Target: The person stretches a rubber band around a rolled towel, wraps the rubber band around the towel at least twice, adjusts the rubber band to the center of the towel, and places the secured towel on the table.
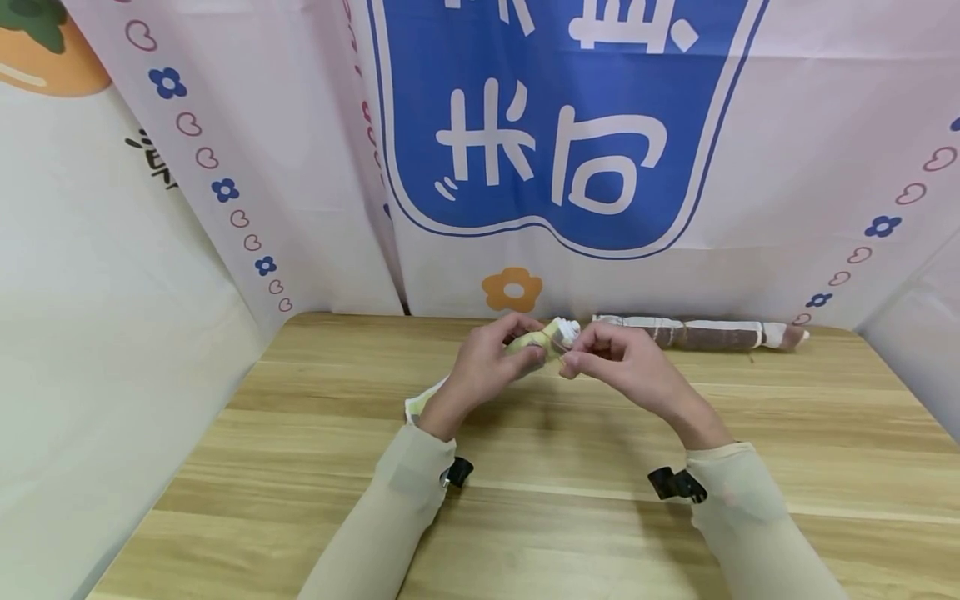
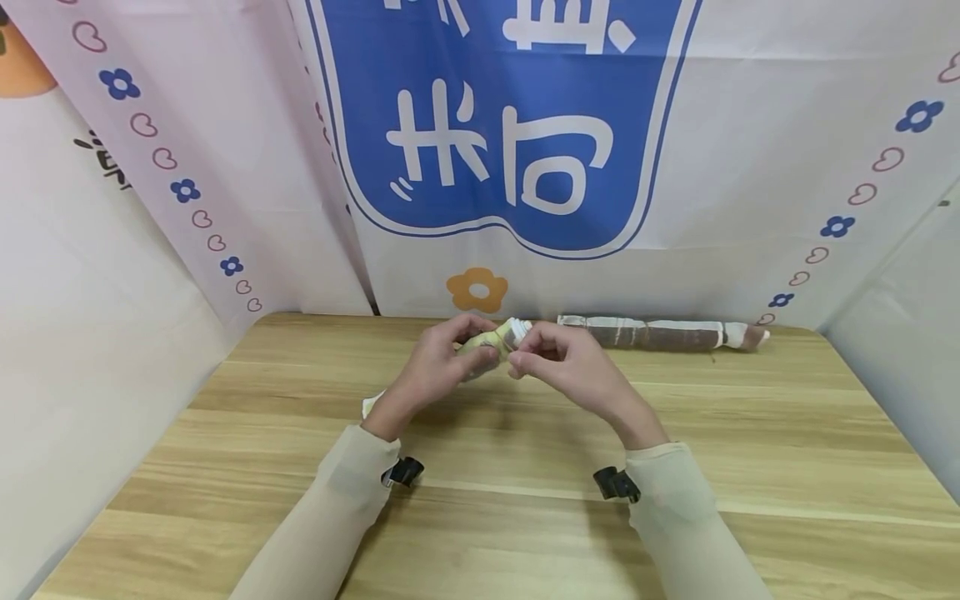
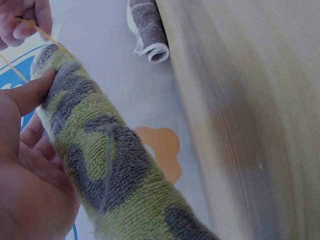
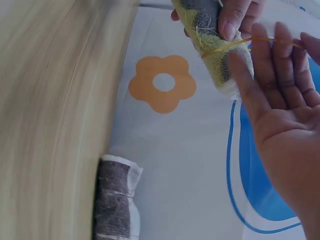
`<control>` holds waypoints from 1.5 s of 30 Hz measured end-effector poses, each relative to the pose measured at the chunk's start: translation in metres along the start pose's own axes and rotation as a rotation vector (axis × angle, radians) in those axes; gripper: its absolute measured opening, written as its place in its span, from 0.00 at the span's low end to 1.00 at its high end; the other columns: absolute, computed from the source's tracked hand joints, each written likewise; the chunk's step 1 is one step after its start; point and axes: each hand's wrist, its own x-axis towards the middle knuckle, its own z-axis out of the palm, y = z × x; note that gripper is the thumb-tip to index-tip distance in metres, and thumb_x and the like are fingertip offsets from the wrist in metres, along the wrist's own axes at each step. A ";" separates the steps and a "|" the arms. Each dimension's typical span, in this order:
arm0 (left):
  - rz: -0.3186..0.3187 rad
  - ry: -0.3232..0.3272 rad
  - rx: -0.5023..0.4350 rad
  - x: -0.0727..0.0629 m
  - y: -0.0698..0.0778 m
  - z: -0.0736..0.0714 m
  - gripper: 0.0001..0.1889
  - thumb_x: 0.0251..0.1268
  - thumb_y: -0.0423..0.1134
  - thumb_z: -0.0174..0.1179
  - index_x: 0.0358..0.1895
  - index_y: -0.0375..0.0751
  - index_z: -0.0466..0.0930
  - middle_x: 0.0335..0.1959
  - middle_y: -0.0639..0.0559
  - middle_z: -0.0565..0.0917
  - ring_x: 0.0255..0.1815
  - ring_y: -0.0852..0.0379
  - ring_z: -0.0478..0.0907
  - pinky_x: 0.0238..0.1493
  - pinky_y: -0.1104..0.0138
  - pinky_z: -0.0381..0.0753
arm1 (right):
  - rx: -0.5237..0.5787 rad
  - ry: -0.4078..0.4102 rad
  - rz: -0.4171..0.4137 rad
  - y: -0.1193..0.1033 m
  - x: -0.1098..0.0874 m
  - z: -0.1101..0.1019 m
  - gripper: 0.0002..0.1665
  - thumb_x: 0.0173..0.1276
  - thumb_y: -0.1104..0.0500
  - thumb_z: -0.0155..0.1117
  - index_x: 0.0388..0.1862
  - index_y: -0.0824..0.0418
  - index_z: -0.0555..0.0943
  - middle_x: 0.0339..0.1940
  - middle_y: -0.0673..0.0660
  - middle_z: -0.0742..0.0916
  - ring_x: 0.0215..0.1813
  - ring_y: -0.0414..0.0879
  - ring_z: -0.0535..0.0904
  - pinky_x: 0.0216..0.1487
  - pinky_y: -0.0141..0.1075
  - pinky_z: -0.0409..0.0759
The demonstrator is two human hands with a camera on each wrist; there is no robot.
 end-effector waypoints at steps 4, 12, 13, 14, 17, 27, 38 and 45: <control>-0.009 0.019 -0.018 0.001 0.000 0.000 0.13 0.72 0.37 0.72 0.56 0.44 0.84 0.45 0.53 0.88 0.48 0.53 0.82 0.55 0.53 0.82 | -0.030 -0.007 0.022 0.004 0.001 -0.003 0.10 0.81 0.55 0.65 0.41 0.60 0.85 0.34 0.56 0.89 0.38 0.50 0.82 0.43 0.39 0.79; -0.032 0.043 -0.069 0.002 -0.001 -0.002 0.12 0.73 0.37 0.70 0.56 0.45 0.84 0.46 0.54 0.88 0.50 0.53 0.82 0.56 0.53 0.82 | -0.164 0.047 0.130 0.009 0.006 -0.001 0.11 0.83 0.58 0.61 0.41 0.62 0.86 0.30 0.54 0.90 0.38 0.57 0.88 0.46 0.49 0.88; -0.030 0.041 -0.070 0.002 -0.001 -0.003 0.12 0.73 0.37 0.70 0.56 0.45 0.85 0.46 0.54 0.88 0.50 0.53 0.82 0.56 0.53 0.82 | -0.192 0.063 0.140 0.010 0.006 -0.001 0.11 0.82 0.59 0.61 0.42 0.63 0.86 0.30 0.53 0.90 0.37 0.57 0.89 0.46 0.50 0.88; -0.028 0.039 -0.072 0.002 -0.001 -0.003 0.12 0.73 0.37 0.70 0.55 0.45 0.85 0.46 0.54 0.88 0.50 0.53 0.82 0.56 0.53 0.82 | -0.223 0.078 0.147 0.011 0.006 -0.002 0.10 0.82 0.59 0.61 0.42 0.63 0.86 0.29 0.52 0.90 0.36 0.56 0.90 0.45 0.52 0.88; -0.019 0.032 -0.081 0.002 0.000 -0.003 0.12 0.72 0.37 0.71 0.55 0.46 0.85 0.47 0.55 0.88 0.50 0.53 0.83 0.56 0.53 0.82 | -0.276 0.099 0.161 0.012 0.007 -0.003 0.08 0.80 0.60 0.64 0.43 0.64 0.86 0.27 0.51 0.90 0.34 0.55 0.90 0.43 0.54 0.88; 0.021 0.021 -0.119 0.001 -0.001 -0.004 0.12 0.72 0.35 0.71 0.55 0.44 0.85 0.46 0.54 0.89 0.48 0.53 0.83 0.53 0.54 0.82 | -0.400 0.071 0.091 0.020 0.008 0.000 0.08 0.73 0.60 0.74 0.32 0.56 0.86 0.23 0.47 0.89 0.29 0.49 0.87 0.28 0.39 0.85; 0.001 0.067 -0.152 0.002 -0.001 -0.002 0.12 0.72 0.36 0.71 0.55 0.42 0.86 0.48 0.53 0.89 0.49 0.54 0.84 0.56 0.53 0.82 | -0.295 0.039 0.120 0.019 0.007 0.002 0.05 0.74 0.64 0.72 0.35 0.60 0.86 0.25 0.52 0.89 0.29 0.52 0.89 0.29 0.48 0.88; -0.027 0.112 -0.164 0.002 -0.002 -0.001 0.12 0.72 0.35 0.71 0.55 0.42 0.86 0.50 0.52 0.89 0.51 0.54 0.84 0.55 0.54 0.83 | -0.276 0.018 0.124 0.021 0.008 0.006 0.06 0.72 0.64 0.73 0.36 0.62 0.83 0.27 0.56 0.90 0.25 0.51 0.88 0.29 0.51 0.88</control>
